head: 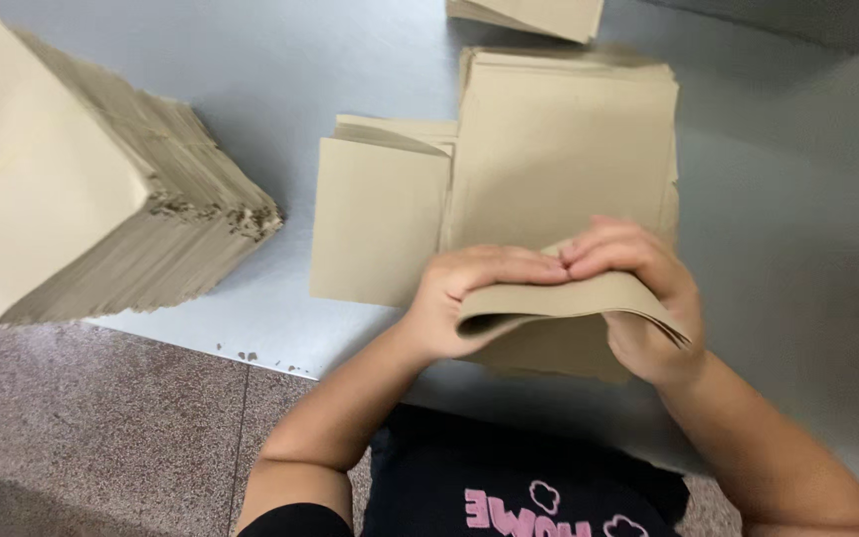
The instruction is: The person folds kraft paper bags one at a time at a workbench, pressing each bag flat and creasing the fold by hand, then places the finished bag onto a growing stack beside a large pile of unfolded bags.
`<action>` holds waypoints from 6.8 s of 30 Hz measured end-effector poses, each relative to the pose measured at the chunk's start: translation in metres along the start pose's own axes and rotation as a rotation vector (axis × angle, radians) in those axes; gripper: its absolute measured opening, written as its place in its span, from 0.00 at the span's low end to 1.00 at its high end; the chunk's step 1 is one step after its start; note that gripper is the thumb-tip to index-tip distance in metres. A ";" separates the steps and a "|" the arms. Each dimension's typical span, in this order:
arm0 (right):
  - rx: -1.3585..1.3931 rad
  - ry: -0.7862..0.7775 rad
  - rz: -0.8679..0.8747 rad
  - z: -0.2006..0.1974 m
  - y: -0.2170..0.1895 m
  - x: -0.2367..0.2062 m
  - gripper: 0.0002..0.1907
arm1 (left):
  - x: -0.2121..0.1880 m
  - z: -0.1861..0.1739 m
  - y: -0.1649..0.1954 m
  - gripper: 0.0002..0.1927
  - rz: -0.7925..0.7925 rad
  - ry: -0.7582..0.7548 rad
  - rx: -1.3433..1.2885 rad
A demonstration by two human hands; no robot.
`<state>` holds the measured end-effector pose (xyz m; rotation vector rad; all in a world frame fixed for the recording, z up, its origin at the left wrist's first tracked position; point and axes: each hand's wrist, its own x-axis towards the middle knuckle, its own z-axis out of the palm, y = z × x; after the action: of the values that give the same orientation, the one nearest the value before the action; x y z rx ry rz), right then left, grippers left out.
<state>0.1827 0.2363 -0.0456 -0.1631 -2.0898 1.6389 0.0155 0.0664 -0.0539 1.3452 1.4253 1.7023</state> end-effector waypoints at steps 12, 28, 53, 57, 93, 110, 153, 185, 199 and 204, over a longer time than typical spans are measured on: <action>-0.572 0.072 0.114 -0.018 -0.071 0.013 0.20 | -0.015 0.008 0.045 0.04 -0.256 0.048 0.167; -0.712 0.126 0.262 -0.033 -0.029 0.010 0.08 | -0.058 -0.034 0.053 0.10 -0.143 -0.166 0.495; -0.915 -0.530 -0.066 0.022 -0.047 0.007 0.31 | -0.053 -0.023 0.040 0.30 -0.079 -0.310 0.804; -0.896 -0.516 -0.057 0.020 -0.048 0.006 0.31 | -0.052 -0.019 0.038 0.30 -0.049 -0.331 0.917; -0.856 -0.549 -0.062 0.018 -0.050 0.011 0.25 | -0.039 -0.032 0.044 0.20 -0.191 -0.324 0.638; -0.842 -0.555 -0.076 0.013 -0.048 0.012 0.28 | -0.026 -0.035 0.044 0.13 0.109 -0.411 0.906; 0.161 0.135 0.333 0.001 -0.017 -0.028 0.13 | -0.028 0.014 0.016 0.03 -0.248 0.376 -0.225; -0.905 -0.257 -0.159 0.006 -0.065 0.028 0.29 | -0.040 -0.083 0.063 0.25 -0.834 0.468 0.974; -0.850 -0.510 -0.114 0.020 -0.047 0.005 0.22 | -0.042 -0.060 0.054 0.27 -0.154 -0.068 1.027; -0.840 -0.466 -0.100 0.022 -0.049 0.005 0.22 | -0.033 -0.029 0.059 0.26 -0.063 -0.294 0.782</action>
<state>0.1785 0.2048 -0.0018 0.0670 -2.9738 0.6833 0.0120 0.0085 -0.0086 1.8147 2.0077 0.8515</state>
